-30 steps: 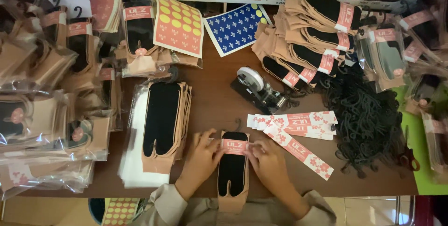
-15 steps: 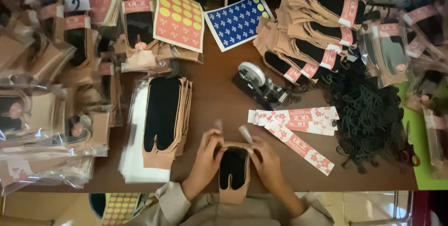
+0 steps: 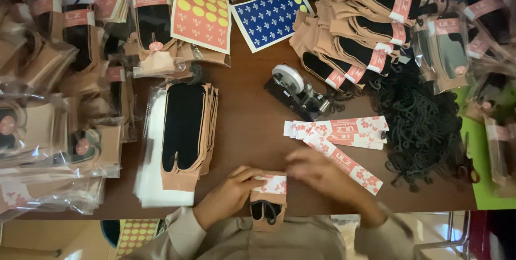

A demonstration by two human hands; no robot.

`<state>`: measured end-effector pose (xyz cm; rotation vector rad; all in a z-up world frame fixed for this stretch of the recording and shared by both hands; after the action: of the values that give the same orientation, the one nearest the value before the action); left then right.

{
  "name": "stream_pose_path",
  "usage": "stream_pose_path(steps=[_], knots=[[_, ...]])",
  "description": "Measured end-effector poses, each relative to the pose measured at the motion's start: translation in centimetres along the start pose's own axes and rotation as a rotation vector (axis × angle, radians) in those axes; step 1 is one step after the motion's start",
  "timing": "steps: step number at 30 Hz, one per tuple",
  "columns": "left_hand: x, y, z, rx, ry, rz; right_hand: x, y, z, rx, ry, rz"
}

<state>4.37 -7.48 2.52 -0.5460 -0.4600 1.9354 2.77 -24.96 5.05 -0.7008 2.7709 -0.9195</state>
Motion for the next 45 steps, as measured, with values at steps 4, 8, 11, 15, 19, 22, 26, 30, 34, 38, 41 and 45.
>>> stream_pose_path(steps=[4, 8, 11, 15, 19, 22, 26, 30, 34, 38, 41, 45], knots=[[-0.5, -0.7, 0.9, 0.052, 0.02, 0.092, 0.4, -12.2, 7.3, 0.115, 0.196, 0.571], [-0.6, 0.9, -1.4, 0.073, -0.044, 0.04, -3.8, -14.1, 10.9, 0.25, 0.6, 0.207], [-0.7, 1.4, -1.9, 0.044, -0.054, 0.029, -4.4, -13.5, 10.1, 0.011, 0.721, 0.105], [-1.1, 1.1, -1.7, 0.112, -0.089, 0.03, -2.0, -14.3, 9.7, -0.256, 0.582, 0.203], [-1.0, 1.3, -2.2, 0.16, -0.097, 0.033, -0.2, -12.8, 13.2, 0.03, 0.449, 0.29], [-0.5, 1.3, -1.9, 0.152, -0.031, 0.114, -0.8, -11.8, 11.5, 0.494, 0.248, 0.259], [-1.1, 0.7, -1.7, 0.125, -0.023, 0.124, -0.2, -8.3, 10.8, 0.324, 0.584, 0.041], [-0.9, 1.4, -2.3, 0.109, -0.073, 0.076, -1.7, 0.3, 1.4, -0.161, 0.722, -0.257], [-1.0, 1.1, -1.6, 0.112, -0.039, 0.1, -1.3, 7.0, 5.8, -0.148, 0.578, -0.25], [-0.8, 1.0, -1.9, 0.115, -0.038, 0.101, 0.7, 4.6, 6.9, 0.107, 0.694, -0.251], [-1.0, 0.1, -1.2, 0.175, -0.132, 0.058, 1.1, 3.4, 3.5, 0.093, 0.677, -0.286], [-0.7, -4.0, 3.5, 0.315, -0.166, 0.15, 0.2, 5.2, -0.5, 0.19, 0.069, 0.005]])
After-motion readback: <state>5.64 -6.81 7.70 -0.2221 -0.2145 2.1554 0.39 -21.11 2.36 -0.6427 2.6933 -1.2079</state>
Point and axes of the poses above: each hand's wrist, its own x-axis away from the middle knuckle, its own y-axis out of the palm, z = x × y, the point moved 10 cm from there along -x, towards the middle knuckle, and after that the axes turned 7 degrees about -z, right-handed, at the moved point
